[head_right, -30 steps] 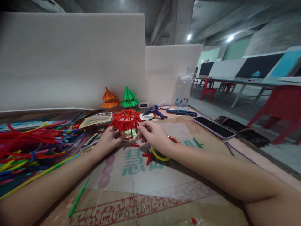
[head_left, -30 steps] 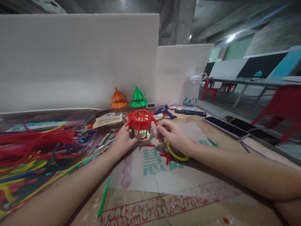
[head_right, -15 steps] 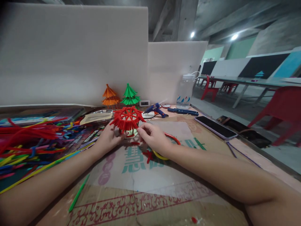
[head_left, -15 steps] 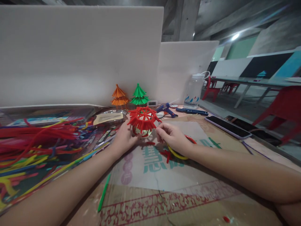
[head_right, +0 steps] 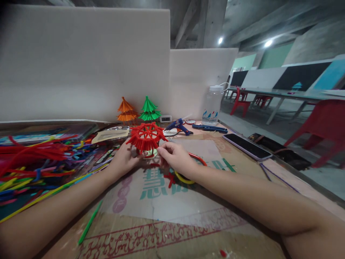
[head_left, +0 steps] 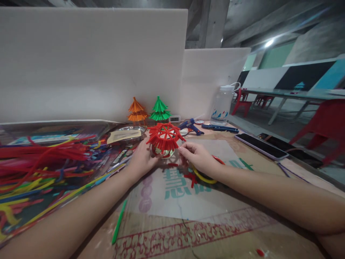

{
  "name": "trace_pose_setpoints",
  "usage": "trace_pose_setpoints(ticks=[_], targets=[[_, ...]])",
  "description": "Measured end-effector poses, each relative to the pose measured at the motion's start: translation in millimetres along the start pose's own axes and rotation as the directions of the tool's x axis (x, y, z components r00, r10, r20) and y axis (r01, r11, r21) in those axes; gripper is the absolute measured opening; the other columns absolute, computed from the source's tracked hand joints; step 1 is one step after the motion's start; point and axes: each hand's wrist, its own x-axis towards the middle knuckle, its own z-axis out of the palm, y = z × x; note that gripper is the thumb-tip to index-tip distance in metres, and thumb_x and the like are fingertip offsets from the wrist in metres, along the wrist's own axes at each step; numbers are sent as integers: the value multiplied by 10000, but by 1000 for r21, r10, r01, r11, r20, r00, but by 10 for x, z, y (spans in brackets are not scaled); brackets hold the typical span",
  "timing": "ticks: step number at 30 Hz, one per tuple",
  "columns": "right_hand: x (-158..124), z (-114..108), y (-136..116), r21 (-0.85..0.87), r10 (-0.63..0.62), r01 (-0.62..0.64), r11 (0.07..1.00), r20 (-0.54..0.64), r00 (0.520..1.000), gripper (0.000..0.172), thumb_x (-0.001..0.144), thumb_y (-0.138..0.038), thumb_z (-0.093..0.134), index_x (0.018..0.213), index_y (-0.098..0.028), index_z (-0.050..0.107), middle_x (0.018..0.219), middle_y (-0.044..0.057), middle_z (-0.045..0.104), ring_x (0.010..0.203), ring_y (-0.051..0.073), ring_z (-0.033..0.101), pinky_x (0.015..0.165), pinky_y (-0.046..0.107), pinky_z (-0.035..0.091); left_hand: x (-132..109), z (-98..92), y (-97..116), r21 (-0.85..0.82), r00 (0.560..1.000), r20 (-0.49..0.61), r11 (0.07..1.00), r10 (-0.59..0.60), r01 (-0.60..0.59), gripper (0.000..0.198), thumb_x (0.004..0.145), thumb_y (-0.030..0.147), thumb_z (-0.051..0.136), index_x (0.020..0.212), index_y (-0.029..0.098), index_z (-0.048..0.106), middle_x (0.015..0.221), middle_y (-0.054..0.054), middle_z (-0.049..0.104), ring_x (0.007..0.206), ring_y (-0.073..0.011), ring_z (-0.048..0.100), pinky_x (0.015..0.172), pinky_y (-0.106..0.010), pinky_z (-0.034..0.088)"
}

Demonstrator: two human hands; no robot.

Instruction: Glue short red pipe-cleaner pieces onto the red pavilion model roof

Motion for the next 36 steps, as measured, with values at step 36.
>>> trace_pose_setpoints(ticks=[36], targets=[[56,-14,25,104,141,-148,984,77,987,379,843,-546,682,772,-196,557,582,-18,671,462,98,599,463,202,473,18,10,-27,-26,1000,18,1000,-9,10,410,807,263,660,1208,196,601,1302,-127,595,1255,-331,533,1095,-502,428]])
